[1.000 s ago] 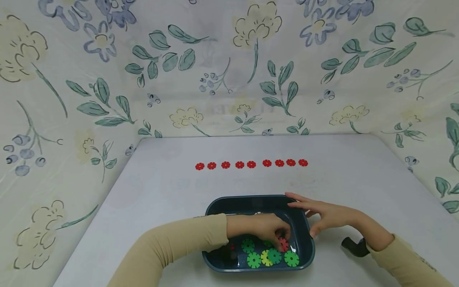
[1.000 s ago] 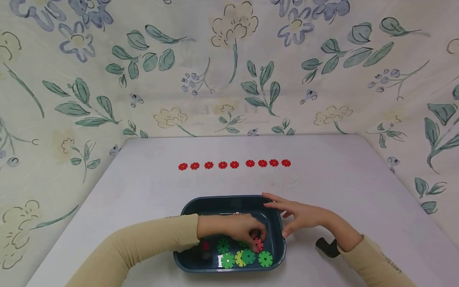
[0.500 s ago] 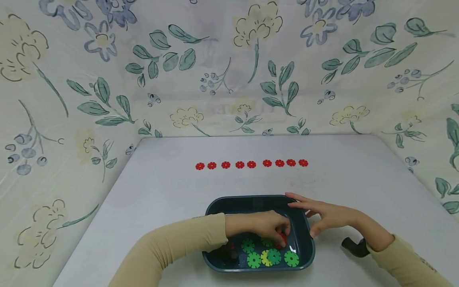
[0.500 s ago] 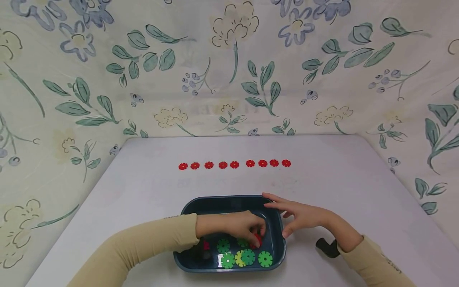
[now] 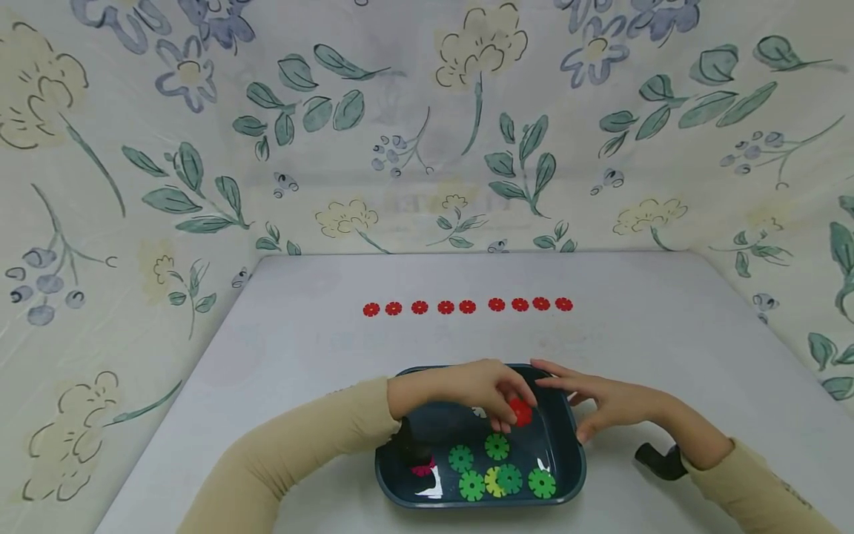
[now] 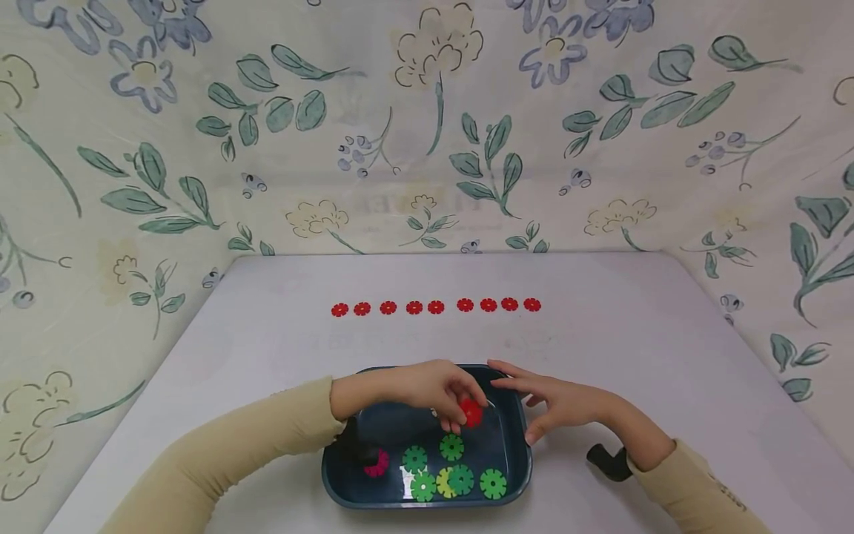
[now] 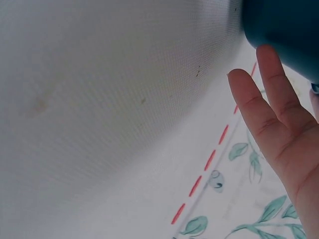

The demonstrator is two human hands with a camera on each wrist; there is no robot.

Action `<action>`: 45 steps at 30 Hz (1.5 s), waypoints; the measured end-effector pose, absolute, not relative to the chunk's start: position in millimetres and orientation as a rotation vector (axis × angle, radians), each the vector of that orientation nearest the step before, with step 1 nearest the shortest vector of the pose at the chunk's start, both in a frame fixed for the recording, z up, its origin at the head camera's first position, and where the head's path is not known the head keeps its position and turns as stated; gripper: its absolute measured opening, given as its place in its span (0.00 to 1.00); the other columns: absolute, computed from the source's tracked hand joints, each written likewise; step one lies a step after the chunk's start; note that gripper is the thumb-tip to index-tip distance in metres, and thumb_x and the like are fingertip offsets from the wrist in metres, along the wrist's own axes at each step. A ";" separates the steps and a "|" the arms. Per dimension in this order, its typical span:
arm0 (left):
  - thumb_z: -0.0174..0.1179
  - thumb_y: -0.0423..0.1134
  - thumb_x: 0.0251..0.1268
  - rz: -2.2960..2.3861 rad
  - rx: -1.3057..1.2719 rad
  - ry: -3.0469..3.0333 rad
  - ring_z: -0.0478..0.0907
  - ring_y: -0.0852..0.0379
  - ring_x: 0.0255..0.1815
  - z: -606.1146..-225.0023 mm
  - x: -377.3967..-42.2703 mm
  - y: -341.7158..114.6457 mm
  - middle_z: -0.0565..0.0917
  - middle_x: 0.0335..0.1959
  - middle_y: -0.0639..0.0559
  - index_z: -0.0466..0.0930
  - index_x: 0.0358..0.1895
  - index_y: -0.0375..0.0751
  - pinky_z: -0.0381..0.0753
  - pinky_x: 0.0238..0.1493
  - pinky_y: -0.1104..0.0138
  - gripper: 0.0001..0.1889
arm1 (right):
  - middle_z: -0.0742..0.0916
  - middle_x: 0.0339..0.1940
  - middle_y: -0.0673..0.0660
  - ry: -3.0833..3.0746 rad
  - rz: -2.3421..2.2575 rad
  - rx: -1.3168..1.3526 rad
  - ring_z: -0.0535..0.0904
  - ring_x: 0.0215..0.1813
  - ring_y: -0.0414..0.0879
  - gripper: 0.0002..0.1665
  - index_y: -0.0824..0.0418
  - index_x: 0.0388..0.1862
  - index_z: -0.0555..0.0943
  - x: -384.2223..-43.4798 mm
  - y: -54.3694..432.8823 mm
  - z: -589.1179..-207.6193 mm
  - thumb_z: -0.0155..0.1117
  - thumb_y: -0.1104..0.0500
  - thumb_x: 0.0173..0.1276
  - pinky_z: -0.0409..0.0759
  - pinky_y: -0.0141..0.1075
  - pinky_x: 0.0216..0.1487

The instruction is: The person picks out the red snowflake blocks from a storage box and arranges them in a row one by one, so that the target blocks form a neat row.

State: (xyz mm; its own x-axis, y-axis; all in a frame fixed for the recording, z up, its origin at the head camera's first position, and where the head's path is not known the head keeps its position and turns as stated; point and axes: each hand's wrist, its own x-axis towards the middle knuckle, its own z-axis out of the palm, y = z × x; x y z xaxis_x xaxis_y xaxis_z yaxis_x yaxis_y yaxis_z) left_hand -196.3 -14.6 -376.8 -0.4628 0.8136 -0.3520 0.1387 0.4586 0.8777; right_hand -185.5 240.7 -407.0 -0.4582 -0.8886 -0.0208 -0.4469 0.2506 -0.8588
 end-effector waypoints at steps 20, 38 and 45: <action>0.63 0.32 0.54 1.426 0.563 2.037 0.83 0.51 0.36 -329.8 -233.1 -94.6 0.82 0.37 0.43 0.72 0.57 0.38 0.80 0.44 0.61 0.24 | 0.50 0.74 0.40 2.065 -1.104 -1.150 0.49 0.66 0.22 0.47 0.65 0.69 0.56 -184.6 240.1 -408.2 0.66 0.51 0.54 0.74 0.44 0.51; 0.60 0.40 0.60 1.484 0.188 2.438 0.82 0.52 0.35 -332.4 -277.5 -177.8 0.80 0.46 0.38 0.66 0.62 0.44 0.80 0.44 0.60 0.26 | 0.49 0.74 0.40 2.057 -1.100 -1.157 0.50 0.66 0.23 0.47 0.66 0.69 0.56 -185.8 240.5 -408.9 0.66 0.52 0.55 0.74 0.44 0.51; 0.57 0.43 0.62 1.462 0.077 2.551 0.78 0.44 0.46 -349.9 -287.7 -208.1 0.77 0.52 0.38 0.64 0.64 0.44 0.77 0.45 0.63 0.27 | 0.49 0.74 0.40 2.057 -1.101 -1.166 0.50 0.66 0.23 0.47 0.66 0.69 0.56 -185.4 240.0 -407.8 0.66 0.52 0.55 0.74 0.43 0.50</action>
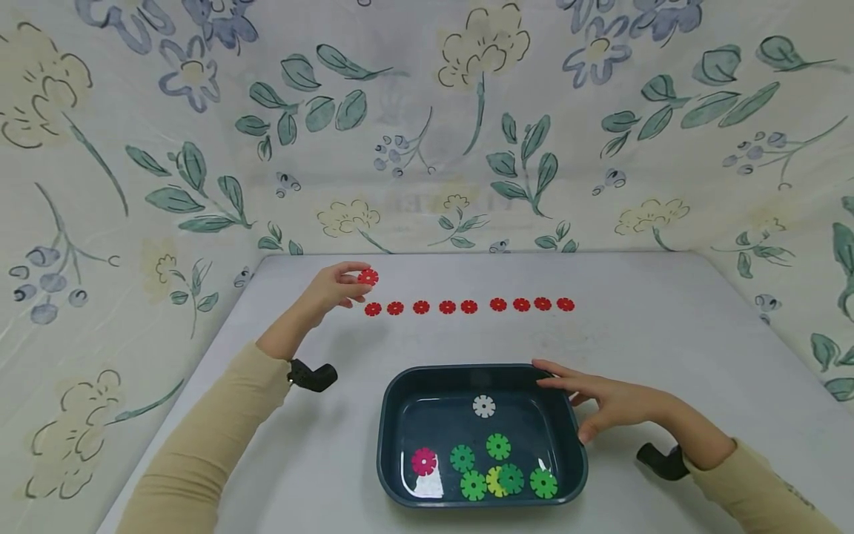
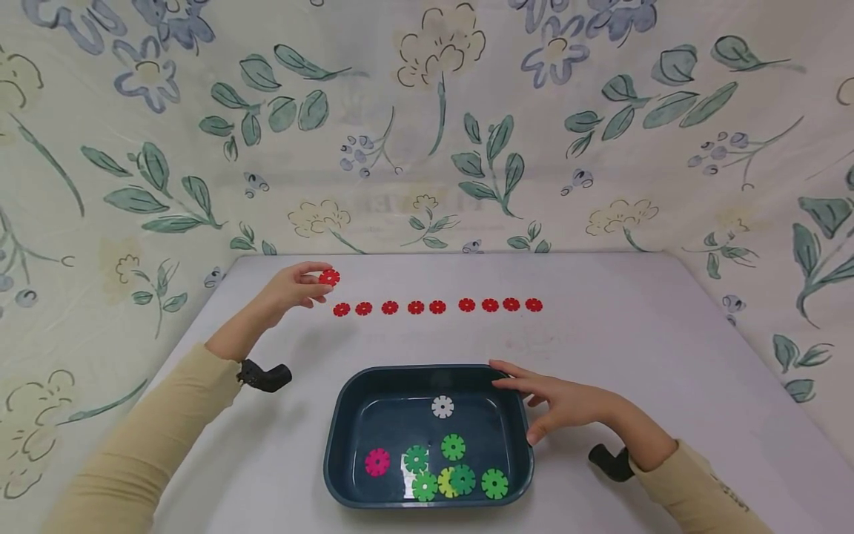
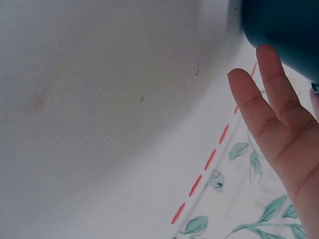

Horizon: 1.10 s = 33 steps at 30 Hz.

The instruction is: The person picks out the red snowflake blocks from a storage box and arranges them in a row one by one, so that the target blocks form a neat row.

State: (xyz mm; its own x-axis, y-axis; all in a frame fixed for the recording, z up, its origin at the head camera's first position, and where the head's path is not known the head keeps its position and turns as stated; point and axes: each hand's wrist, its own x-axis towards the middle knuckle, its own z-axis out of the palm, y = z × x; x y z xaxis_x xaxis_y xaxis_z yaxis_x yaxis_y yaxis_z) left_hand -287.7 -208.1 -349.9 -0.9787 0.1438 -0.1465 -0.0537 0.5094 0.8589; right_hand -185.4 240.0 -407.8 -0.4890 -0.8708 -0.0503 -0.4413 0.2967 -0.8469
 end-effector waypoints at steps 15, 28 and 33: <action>0.58 0.39 0.62 1.324 -0.116 2.702 0.66 0.47 0.48 -405.7 -301.1 -236.7 0.72 0.49 0.39 0.67 0.62 0.39 0.72 0.49 0.61 0.24 | 0.49 0.74 0.39 2.054 -1.106 -1.177 0.50 0.66 0.23 0.47 0.67 0.68 0.56 -185.4 240.4 -408.9 0.66 0.53 0.55 0.74 0.42 0.50; 0.58 0.36 0.60 1.044 -0.069 2.820 0.69 0.49 0.40 -433.7 -304.8 -241.7 0.74 0.42 0.38 0.70 0.58 0.33 0.74 0.38 0.66 0.22 | 0.49 0.74 0.39 2.053 -1.105 -1.184 0.49 0.66 0.22 0.46 0.66 0.69 0.56 -187.1 242.3 -411.4 0.66 0.54 0.55 0.74 0.43 0.50; 0.58 0.39 0.62 0.910 -0.084 2.871 0.70 0.46 0.43 -433.8 -305.9 -241.1 0.75 0.45 0.36 0.70 0.57 0.34 0.74 0.45 0.59 0.21 | 0.49 0.74 0.40 2.055 -1.106 -1.193 0.50 0.66 0.23 0.46 0.67 0.68 0.56 -186.9 242.4 -410.9 0.66 0.54 0.55 0.74 0.43 0.50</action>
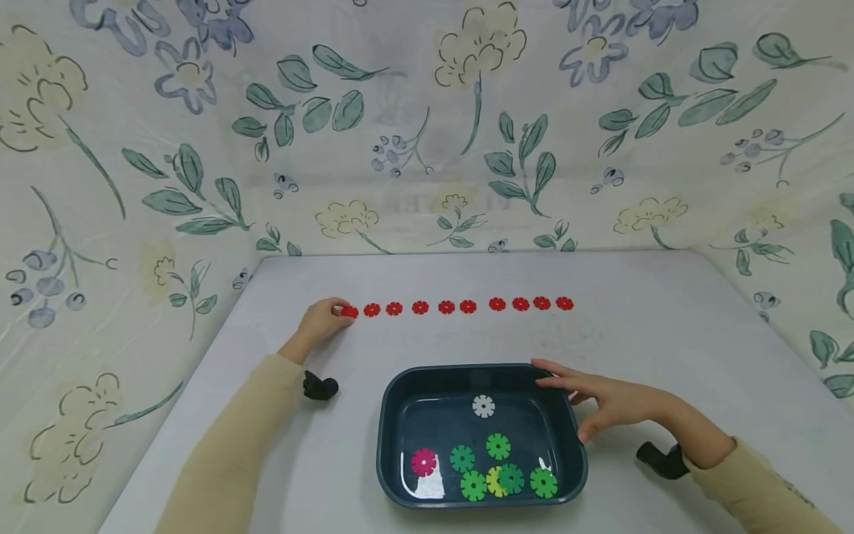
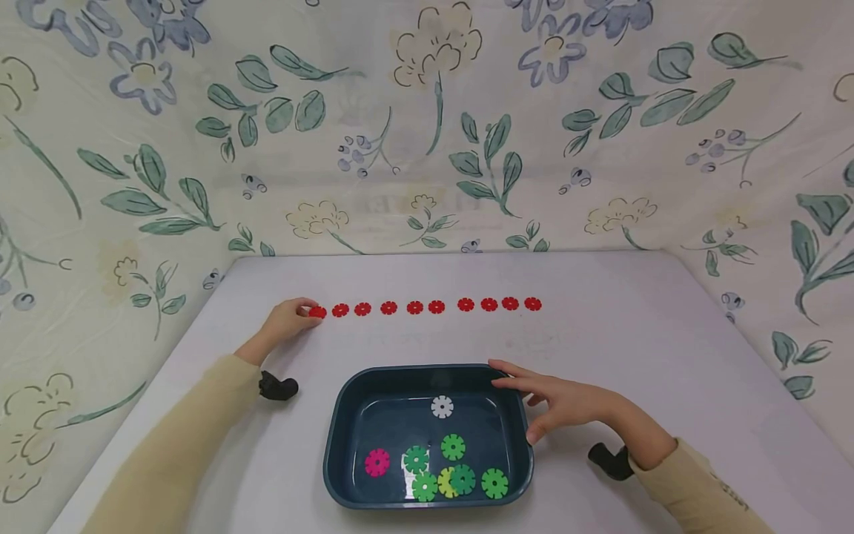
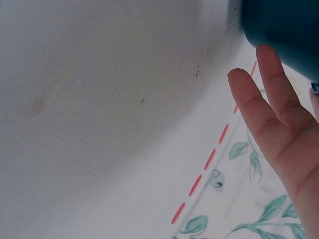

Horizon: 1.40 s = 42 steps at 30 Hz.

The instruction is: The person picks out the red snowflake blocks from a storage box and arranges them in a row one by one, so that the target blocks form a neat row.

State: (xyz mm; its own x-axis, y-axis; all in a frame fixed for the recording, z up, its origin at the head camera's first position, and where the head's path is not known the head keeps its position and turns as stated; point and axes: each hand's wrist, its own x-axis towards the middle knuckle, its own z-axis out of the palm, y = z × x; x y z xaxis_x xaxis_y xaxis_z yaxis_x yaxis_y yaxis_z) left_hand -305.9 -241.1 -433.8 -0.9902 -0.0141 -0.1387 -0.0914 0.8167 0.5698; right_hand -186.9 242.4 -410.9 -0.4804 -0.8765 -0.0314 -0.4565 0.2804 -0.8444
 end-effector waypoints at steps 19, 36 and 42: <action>0.58 0.42 0.62 0.893 -0.180 2.849 0.69 0.43 0.48 -432.7 -310.5 -244.0 0.73 0.51 0.35 0.71 0.58 0.37 0.71 0.52 0.53 0.22 | 0.49 0.74 0.40 2.068 -1.102 -1.187 0.50 0.66 0.23 0.47 0.66 0.69 0.57 -185.9 243.1 -410.9 0.66 0.52 0.55 0.75 0.42 0.50; 0.58 0.43 0.61 0.933 -0.211 2.840 0.67 0.43 0.48 -432.5 -306.7 -245.1 0.73 0.51 0.36 0.71 0.58 0.38 0.71 0.52 0.53 0.23 | 0.49 0.75 0.45 2.048 -1.104 -1.173 0.51 0.67 0.28 0.46 0.66 0.69 0.56 -186.9 241.7 -410.1 0.66 0.54 0.55 0.74 0.44 0.51; 0.59 0.46 0.60 1.033 -0.222 2.828 0.68 0.45 0.46 -434.3 -304.0 -245.9 0.72 0.50 0.36 0.65 0.62 0.38 0.73 0.49 0.57 0.29 | 0.48 0.75 0.47 2.203 -1.050 -1.084 0.63 0.65 0.45 0.48 0.57 0.72 0.54 -186.6 248.0 -396.4 0.67 0.56 0.55 0.72 0.52 0.49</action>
